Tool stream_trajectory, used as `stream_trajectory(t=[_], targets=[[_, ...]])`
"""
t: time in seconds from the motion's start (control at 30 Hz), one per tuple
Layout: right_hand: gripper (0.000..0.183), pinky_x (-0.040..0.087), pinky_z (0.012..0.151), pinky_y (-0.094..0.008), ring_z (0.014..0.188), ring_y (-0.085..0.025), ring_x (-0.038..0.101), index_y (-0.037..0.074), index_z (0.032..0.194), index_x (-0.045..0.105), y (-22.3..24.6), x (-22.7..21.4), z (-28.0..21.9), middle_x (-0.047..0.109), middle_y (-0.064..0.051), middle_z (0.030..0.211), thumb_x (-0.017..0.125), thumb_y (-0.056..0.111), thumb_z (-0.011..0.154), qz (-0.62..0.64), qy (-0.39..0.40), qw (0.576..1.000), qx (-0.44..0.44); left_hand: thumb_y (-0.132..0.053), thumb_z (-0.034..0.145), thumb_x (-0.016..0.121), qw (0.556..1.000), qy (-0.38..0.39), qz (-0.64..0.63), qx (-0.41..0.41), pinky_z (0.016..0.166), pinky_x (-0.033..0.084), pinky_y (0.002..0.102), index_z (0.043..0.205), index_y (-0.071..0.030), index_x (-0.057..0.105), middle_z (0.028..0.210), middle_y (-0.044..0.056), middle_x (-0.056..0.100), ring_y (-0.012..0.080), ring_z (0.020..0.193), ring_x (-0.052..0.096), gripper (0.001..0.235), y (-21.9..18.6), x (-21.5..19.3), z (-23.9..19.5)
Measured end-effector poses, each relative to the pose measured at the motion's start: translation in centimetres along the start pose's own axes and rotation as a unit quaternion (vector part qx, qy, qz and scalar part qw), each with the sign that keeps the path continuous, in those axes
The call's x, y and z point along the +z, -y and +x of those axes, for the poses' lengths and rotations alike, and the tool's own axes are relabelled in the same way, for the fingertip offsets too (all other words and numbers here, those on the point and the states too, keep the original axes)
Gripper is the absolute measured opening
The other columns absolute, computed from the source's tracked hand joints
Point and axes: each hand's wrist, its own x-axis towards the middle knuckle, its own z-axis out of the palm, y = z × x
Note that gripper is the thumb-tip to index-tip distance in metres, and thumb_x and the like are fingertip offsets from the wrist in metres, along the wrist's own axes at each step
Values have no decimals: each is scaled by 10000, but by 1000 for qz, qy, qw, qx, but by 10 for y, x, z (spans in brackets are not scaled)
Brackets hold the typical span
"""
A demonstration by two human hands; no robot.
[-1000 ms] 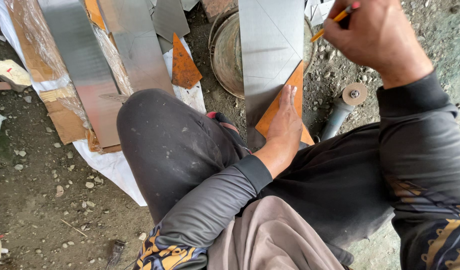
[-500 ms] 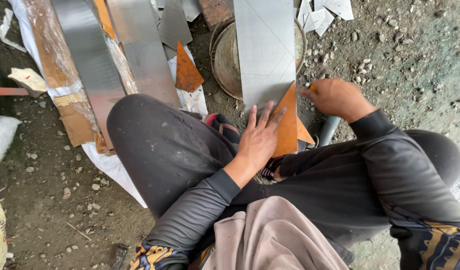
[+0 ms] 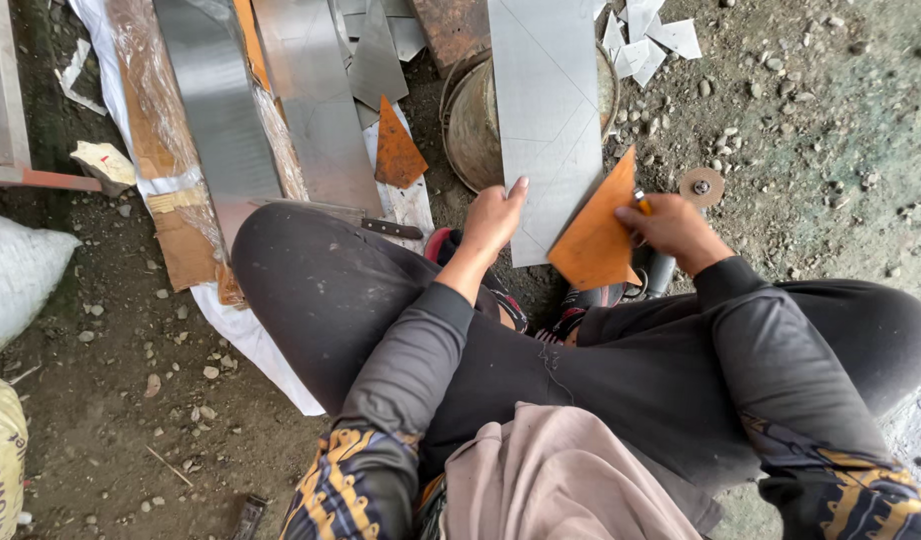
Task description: The person sits on the ground and uses a pencil and an orange triangular template to mark cut lines on several metal sheets. The person repeatedly positions the template, draws lines along its edges, and moves the marked sheets aside.
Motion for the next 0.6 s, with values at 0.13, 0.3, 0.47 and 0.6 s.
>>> stream_trajectory(t=[0.13, 0.3, 0.47, 0.6], targets=[[309, 466, 640, -320, 724, -142, 566, -25, 1076, 686, -20, -28, -30, 659, -65, 862, 660, 282, 1055, 210, -109, 972, -17, -470, 995, 617, 995, -4, -93, 18, 604, 449, 463, 764, 81, 632, 623, 175, 568, 302, 599, 529, 598, -2, 7, 20], [172, 433, 521, -209, 690, -81, 581, 44, 1124, 621, -54, -41, -71, 642, -5, 887, 614, 214, 1102, 400, -228, 887, -33, -440, 985, 598, 997, 14, -81, 11, 627, 474, 456, 799, 51, 657, 654, 173, 617, 298, 603, 570, 529, 3, 7, 17], [170, 400, 465, -213, 637, -92, 580, 47, 1070, 577, -75, -36, -72, 637, -30, 890, 585, 197, 1150, 473, -287, 830, -71, -430, 993, 590, 1000, 3, -22, 8, 667, 476, 447, 826, 48, 674, 718, 180, 654, 309, 646, 606, 513, 23, 7, 5], [160, 387, 461, -209, 623, -91, 579, 44, 1085, 596, -81, -33, -61, 650, -33, 872, 582, 190, 1149, 504, -288, 809, -92, -391, 999, 652, 996, 19, -82, 2, 683, 480, 445, 864, 69, 680, 774, 212, 691, 278, 682, 602, 480, 36, 14, 7]])
